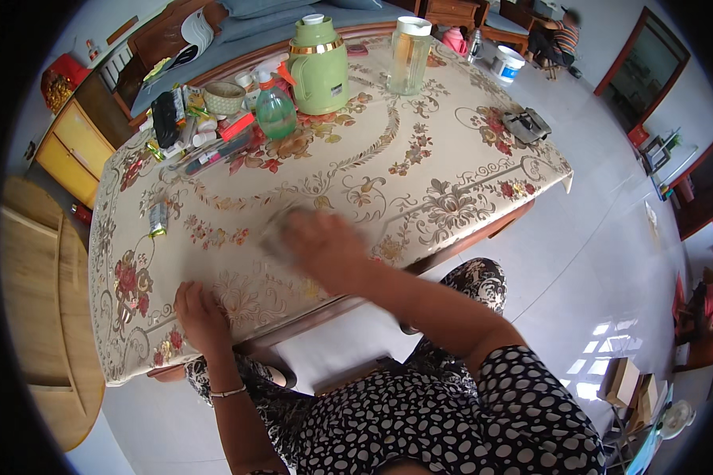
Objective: The person wipes a floral-patterned tablecloth with a cloth, moving items like a green thermos, a glass jar, and oranges to reach different areas. They fold the cloth and continue wiping the surface systematically.
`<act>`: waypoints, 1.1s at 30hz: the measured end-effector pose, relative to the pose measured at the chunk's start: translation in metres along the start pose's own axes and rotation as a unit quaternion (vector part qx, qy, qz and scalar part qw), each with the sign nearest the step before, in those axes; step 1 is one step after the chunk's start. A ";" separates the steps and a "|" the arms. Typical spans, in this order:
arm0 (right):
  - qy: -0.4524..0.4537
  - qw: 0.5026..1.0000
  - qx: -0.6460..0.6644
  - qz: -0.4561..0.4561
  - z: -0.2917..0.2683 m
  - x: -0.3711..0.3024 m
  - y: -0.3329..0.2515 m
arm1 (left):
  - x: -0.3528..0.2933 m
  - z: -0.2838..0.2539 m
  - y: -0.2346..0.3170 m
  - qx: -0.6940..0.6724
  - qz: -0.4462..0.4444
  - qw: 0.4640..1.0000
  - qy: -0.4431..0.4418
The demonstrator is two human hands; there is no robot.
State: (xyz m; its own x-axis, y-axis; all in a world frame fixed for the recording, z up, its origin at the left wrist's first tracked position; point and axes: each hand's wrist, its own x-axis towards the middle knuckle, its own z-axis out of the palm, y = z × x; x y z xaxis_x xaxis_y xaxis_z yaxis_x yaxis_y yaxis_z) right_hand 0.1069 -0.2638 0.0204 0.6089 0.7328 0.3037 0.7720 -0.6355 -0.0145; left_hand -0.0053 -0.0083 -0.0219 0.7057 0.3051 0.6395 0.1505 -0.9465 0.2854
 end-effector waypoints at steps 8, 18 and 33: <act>0.089 0.976 0.143 -0.135 0.021 0.009 -0.082 | -0.002 -0.001 -0.012 -0.013 0.021 0.999 0.025; 0.038 0.981 -0.103 0.160 -0.005 -0.076 0.135 | -0.003 -0.001 -0.007 -0.023 0.014 0.999 0.018; -0.035 0.829 -0.166 0.534 -0.027 -0.128 0.289 | 0.001 -0.001 0.001 0.010 -0.008 1.000 -0.013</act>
State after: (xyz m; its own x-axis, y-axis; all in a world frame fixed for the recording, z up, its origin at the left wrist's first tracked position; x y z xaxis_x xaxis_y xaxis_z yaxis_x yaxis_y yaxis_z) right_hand 0.2466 -0.5476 0.0028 0.9303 -0.2845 0.2316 -0.2985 -0.9540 0.0272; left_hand -0.0051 -0.0086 -0.0206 0.7211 0.3170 0.6161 0.1751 -0.9437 0.2806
